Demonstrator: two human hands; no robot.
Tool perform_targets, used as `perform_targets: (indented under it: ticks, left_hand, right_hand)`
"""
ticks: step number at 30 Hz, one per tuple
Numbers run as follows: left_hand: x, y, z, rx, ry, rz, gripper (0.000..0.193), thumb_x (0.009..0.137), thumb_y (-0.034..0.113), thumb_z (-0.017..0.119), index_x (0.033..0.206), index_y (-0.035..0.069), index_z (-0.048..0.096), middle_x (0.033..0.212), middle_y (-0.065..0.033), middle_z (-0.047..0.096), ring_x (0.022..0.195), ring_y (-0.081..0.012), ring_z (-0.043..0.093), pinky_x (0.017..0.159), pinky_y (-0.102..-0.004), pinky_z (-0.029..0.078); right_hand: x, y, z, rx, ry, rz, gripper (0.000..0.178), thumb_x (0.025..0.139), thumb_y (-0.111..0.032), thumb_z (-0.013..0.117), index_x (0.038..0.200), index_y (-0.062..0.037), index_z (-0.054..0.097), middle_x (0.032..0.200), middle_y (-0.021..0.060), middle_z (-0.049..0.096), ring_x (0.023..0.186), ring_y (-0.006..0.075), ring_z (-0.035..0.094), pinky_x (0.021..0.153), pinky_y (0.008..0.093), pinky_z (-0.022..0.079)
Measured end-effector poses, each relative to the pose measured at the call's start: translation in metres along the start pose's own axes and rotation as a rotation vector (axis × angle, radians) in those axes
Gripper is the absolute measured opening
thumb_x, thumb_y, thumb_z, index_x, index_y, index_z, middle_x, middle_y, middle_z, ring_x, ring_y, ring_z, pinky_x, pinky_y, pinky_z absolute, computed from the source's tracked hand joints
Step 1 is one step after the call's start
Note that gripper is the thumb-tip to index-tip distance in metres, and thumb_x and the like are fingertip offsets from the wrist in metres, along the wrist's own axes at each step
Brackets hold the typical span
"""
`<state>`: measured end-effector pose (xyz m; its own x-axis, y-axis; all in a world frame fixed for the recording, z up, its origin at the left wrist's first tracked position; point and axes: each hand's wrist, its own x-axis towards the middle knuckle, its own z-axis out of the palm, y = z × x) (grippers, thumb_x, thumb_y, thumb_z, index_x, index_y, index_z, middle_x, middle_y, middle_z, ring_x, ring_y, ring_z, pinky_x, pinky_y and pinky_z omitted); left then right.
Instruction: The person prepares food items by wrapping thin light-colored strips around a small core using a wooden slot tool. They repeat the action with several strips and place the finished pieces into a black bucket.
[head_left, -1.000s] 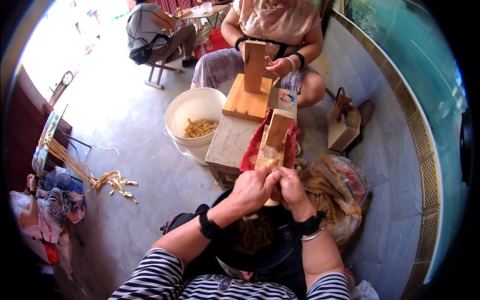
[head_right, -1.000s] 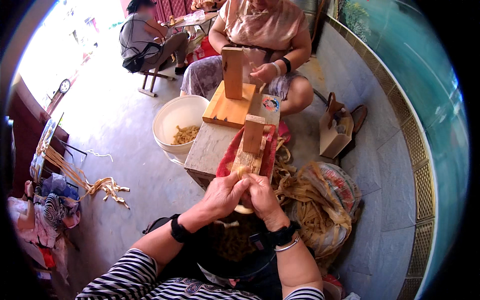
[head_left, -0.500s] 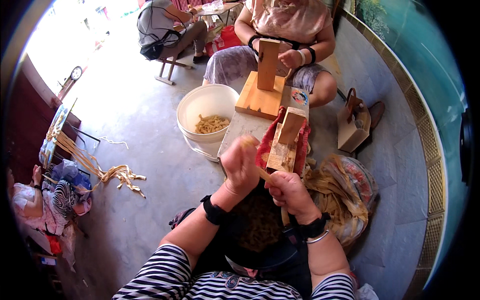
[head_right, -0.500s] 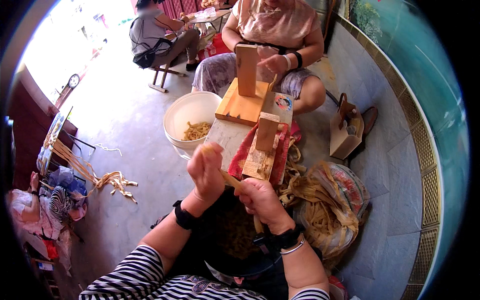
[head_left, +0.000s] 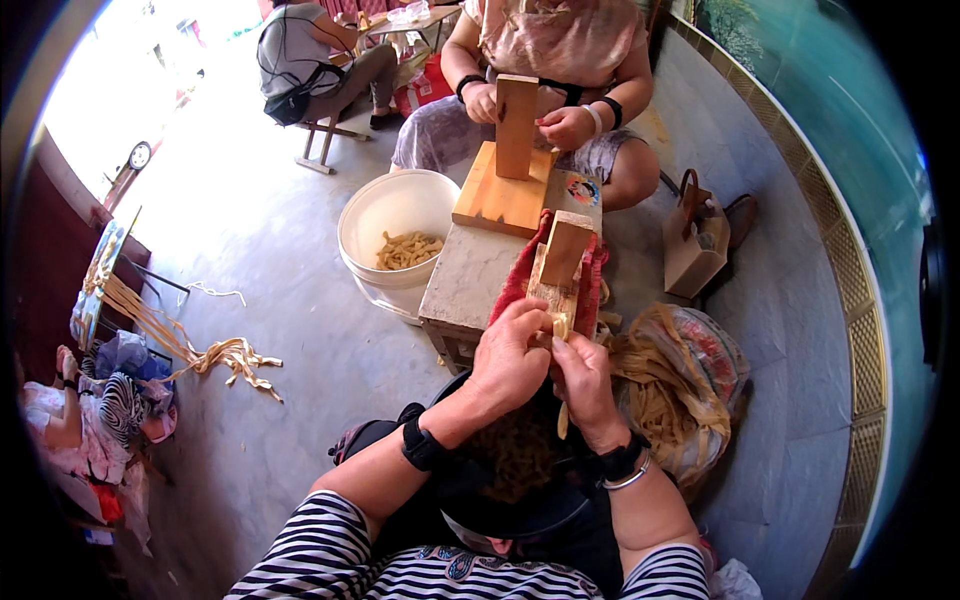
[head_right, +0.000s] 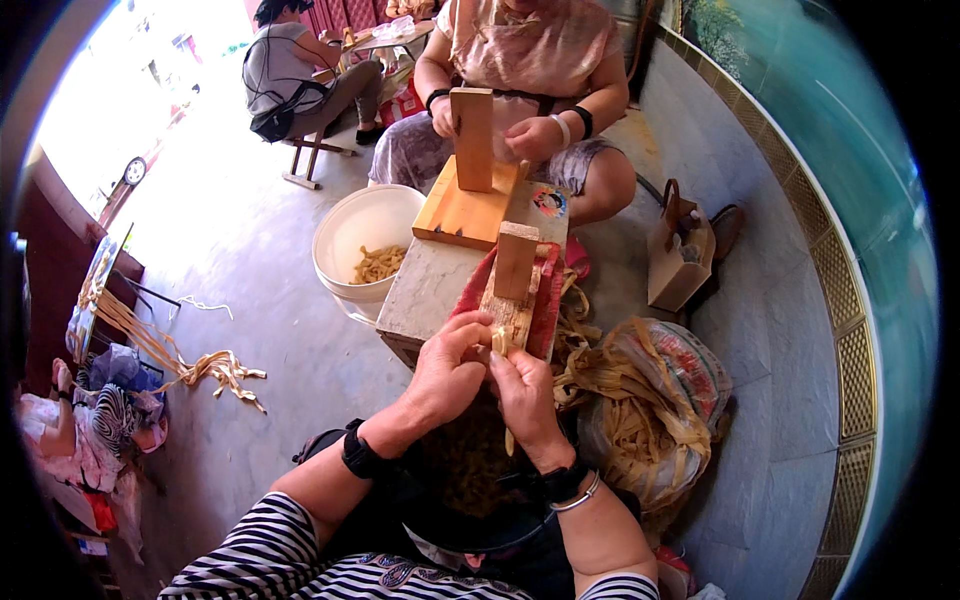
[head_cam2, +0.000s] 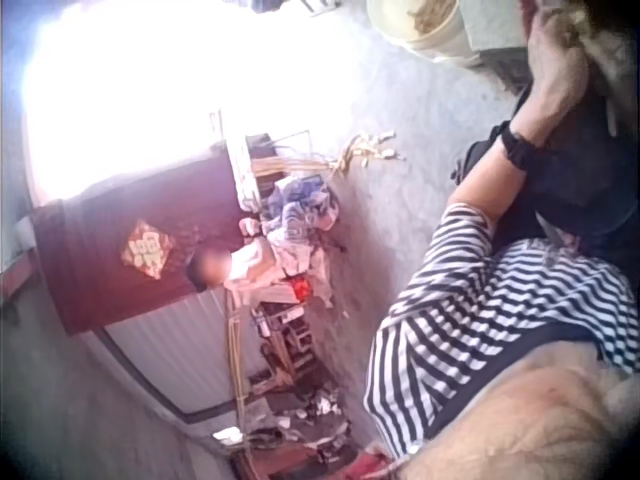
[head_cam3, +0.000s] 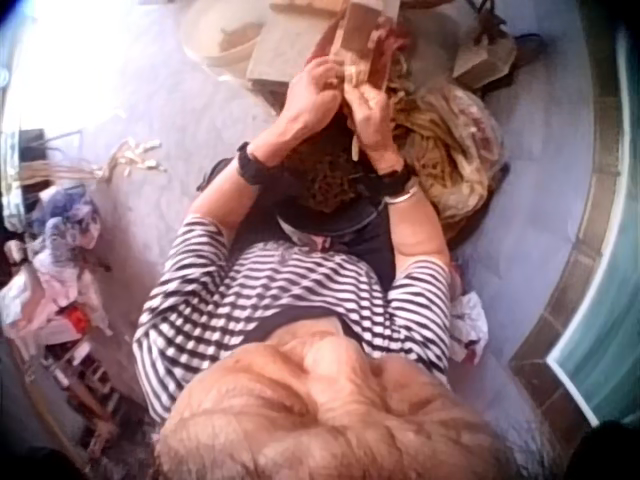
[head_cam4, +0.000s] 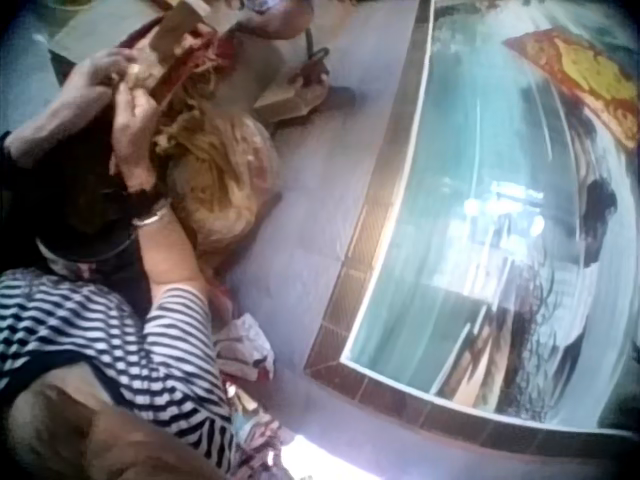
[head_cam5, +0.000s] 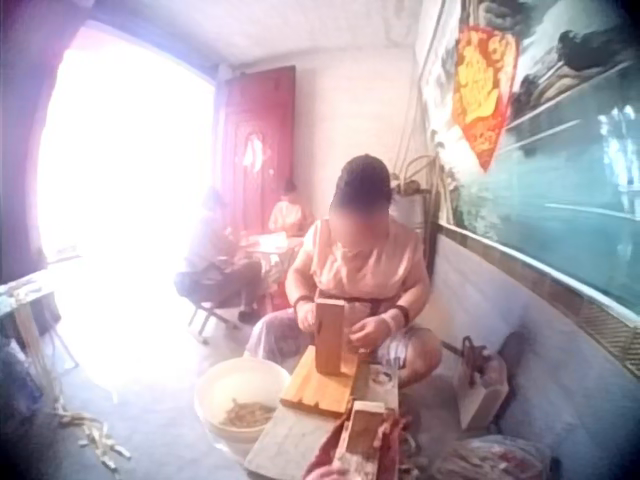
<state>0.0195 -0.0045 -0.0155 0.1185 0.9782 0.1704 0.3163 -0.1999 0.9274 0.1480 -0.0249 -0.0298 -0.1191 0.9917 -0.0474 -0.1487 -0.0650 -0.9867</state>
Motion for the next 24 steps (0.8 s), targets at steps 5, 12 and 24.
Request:
perform_targets:
  ticks: [5,12,24]
  left_hand:
    - [0.005,0.005,-0.011,0.203,0.061,0.536,0.009,0.069,-0.003,0.052,0.077,0.000,0.057,0.100,-0.0172,0.060,0.079,-0.0289,0.061,0.070,-0.0329,0.049]
    - [-0.001,-0.004,-0.011,0.054,0.026,0.359,0.003,0.072,-0.001,0.053,0.070,0.001,0.053,0.066,-0.0144,0.057,0.058,-0.0243,0.057,0.053,-0.0312,0.044]
    - [0.006,0.001,-0.011,0.103,0.109,0.188,0.011,0.072,0.006,0.064,0.074,0.000,0.055,0.059,-0.0087,0.053,0.054,-0.0144,0.052,0.052,-0.0289,0.043]
  right_hand:
    - [0.001,-0.010,-0.007,0.611,-0.101,0.532,0.028,0.092,-0.026,0.041,0.069,-0.0129,0.048,0.049,-0.0067,0.029,0.039,0.0066,0.027,0.038,0.0227,0.023]
    - [0.004,-0.018,-0.014,-0.010,-0.226,0.249,0.008,0.085,-0.012,0.055,0.081,-0.0062,0.053,0.062,-0.0052,0.046,0.048,0.0027,0.037,0.042,0.0187,0.030]
    - [0.004,-0.021,-0.025,0.620,-0.275,0.232,0.013,0.090,-0.010,0.057,0.097,-0.0001,0.062,0.062,-0.0057,0.046,0.048,0.0016,0.038,0.040,0.0160,0.029]
